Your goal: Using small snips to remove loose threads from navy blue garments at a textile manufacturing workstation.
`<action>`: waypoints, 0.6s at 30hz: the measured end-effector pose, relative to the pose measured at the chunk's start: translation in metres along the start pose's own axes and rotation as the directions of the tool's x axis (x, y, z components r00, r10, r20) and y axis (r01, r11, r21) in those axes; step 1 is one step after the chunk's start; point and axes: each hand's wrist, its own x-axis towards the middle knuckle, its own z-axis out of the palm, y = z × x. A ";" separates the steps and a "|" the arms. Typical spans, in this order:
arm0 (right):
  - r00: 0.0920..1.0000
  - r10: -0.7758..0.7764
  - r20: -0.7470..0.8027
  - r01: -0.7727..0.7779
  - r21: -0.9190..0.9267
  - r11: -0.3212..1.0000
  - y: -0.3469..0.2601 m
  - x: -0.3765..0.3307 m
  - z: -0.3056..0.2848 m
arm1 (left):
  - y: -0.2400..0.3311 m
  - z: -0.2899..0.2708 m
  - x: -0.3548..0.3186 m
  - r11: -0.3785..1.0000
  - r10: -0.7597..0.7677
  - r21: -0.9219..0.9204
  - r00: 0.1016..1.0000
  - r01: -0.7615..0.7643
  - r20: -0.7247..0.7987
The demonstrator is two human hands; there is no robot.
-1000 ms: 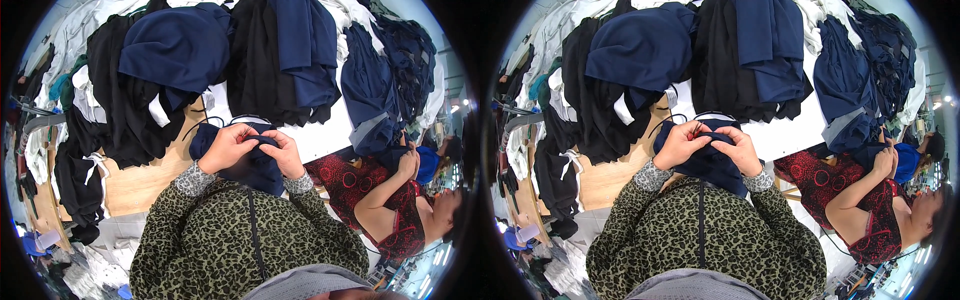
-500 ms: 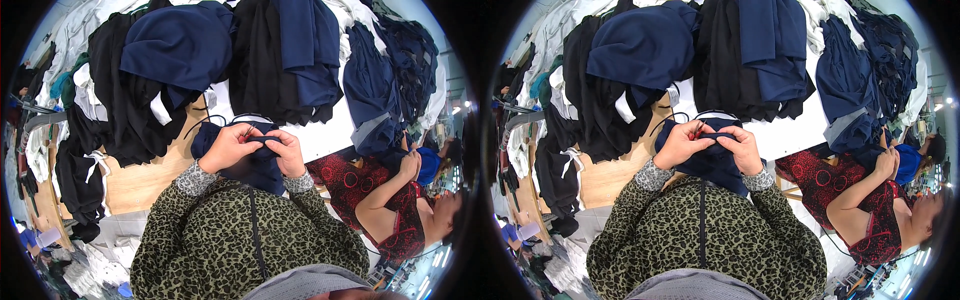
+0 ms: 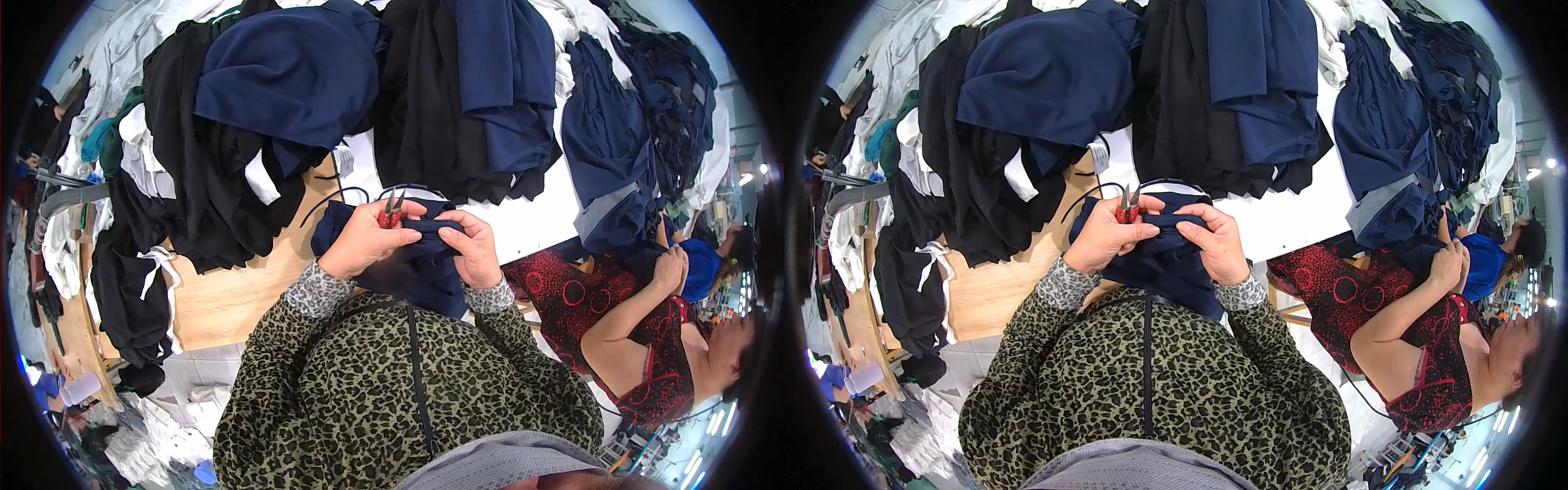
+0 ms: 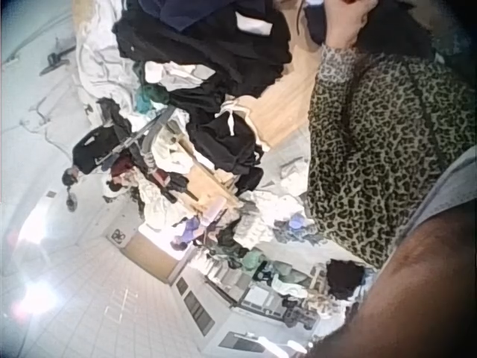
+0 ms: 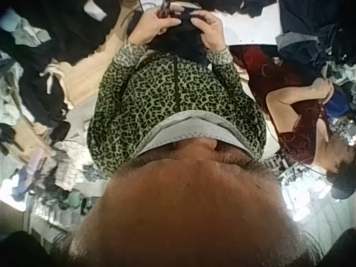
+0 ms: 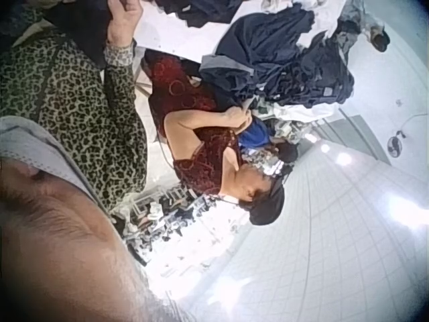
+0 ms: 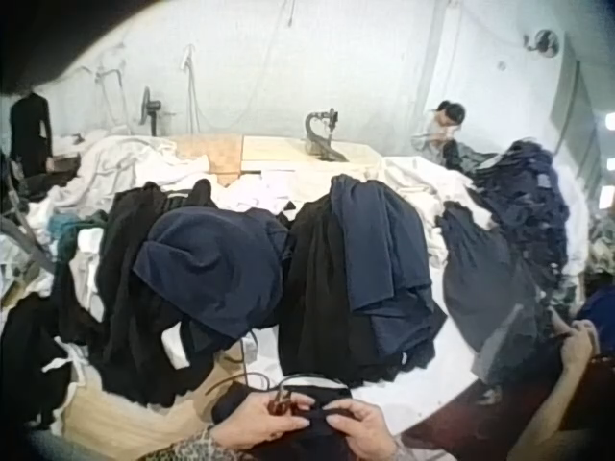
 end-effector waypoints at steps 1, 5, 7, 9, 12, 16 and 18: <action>1.000 -0.008 -0.008 0.008 -0.019 1.000 0.000 0.000 0.002 | -0.002 -0.002 0.001 1.000 0.000 0.000 1.000 0.000 0.000; 0.996 -0.086 -0.020 0.082 -0.148 0.986 0.004 0.000 0.001 | -0.003 -0.004 0.002 0.999 -0.022 -0.046 1.000 0.022 0.001; 0.994 -0.113 -0.016 0.107 -0.210 0.972 0.004 -0.001 0.000 | -0.002 -0.004 0.001 0.998 -0.023 -0.053 1.000 0.023 -0.001; 0.990 -0.139 -0.011 0.131 -0.270 0.954 0.005 -0.001 0.000 | -0.002 -0.004 0.000 0.999 -0.019 -0.043 1.000 0.019 0.009; 0.983 -0.182 -0.008 0.165 -0.383 0.909 0.005 -0.001 -0.001 | 0.001 -0.001 -0.001 1.000 -0.017 -0.013 1.000 0.017 -0.010; 0.956 -0.291 0.046 0.271 -0.530 0.804 0.005 0.000 -0.001 | 0.005 0.000 -0.001 0.999 -0.034 -0.017 0.999 0.034 0.014; 0.942 -0.325 0.082 0.308 -0.598 0.740 0.003 0.000 0.000 | 0.009 0.007 0.001 0.979 0.021 0.202 0.999 -0.014 -0.032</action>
